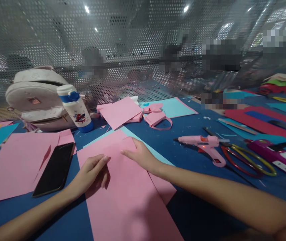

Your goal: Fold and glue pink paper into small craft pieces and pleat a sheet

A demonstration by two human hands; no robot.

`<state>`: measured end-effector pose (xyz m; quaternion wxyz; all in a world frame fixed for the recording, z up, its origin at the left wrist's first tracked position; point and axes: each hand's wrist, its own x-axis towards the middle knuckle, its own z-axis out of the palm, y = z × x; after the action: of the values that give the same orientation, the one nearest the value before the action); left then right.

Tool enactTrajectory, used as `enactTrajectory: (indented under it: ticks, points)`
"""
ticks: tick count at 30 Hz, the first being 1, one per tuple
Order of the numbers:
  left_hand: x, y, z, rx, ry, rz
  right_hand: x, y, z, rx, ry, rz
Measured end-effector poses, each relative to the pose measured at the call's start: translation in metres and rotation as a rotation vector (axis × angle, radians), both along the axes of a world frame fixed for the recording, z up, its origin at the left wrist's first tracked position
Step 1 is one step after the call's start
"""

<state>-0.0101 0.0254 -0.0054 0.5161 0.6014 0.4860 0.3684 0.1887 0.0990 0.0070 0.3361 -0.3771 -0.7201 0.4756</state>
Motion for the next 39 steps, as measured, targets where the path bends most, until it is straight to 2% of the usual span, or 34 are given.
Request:
enactTrajectory:
  ticks: [4, 6, 8, 11, 13, 15, 18, 21, 27, 31, 36, 39]
  points:
    - [-0.008, -0.003, 0.007, 0.162, 0.085, 0.005, 0.007, 0.016, -0.002, 0.163, -0.163, -0.050]
    - [-0.014, -0.005, 0.011, 0.293, 0.155, 0.039, 0.010, 0.022, -0.001, 0.211, -0.255, -0.015]
    - [-0.019, -0.007, 0.012, 0.414, 0.215, 0.037, 0.011, 0.025, 0.002, 0.330, -0.340, 0.050]
    - [-0.019, -0.010, 0.009, 0.758, 0.436, -0.055, 0.007, 0.027, 0.007, 0.539, -0.476, 0.141]
    - [-0.016, -0.013, 0.006, 1.014, 0.635, -0.139, 0.000, 0.028, 0.009, 0.605, -0.562, 0.184]
    - [-0.013, -0.017, 0.004, 1.127, 0.759, -0.217, -0.010, 0.031, 0.009, 0.654, -0.631, 0.194]
    - [-0.013, -0.020, 0.004, 1.123, 0.830, -0.292, -0.027, 0.036, 0.007, 0.695, -0.674, 0.176]
    - [-0.014, -0.020, 0.004, 1.122, 0.844, -0.290, -0.038, 0.040, 0.002, 0.676, -0.654, 0.156]
    - [-0.019, -0.021, -0.001, 1.074, 0.839, -0.308, -0.038, 0.043, -0.004, 0.612, -0.581, 0.164]
    - [-0.024, -0.023, 0.001, 1.106, 0.815, -0.338, -0.036, 0.044, -0.006, 0.546, -0.459, 0.262]
    - [-0.028, -0.023, 0.008, 1.149, 0.770, -0.404, -0.040, 0.041, -0.006, 0.484, -0.355, 0.462]
    - [-0.030, -0.024, 0.006, 1.157, 0.772, -0.403, -0.041, 0.039, -0.005, 0.414, -0.372, 0.457]
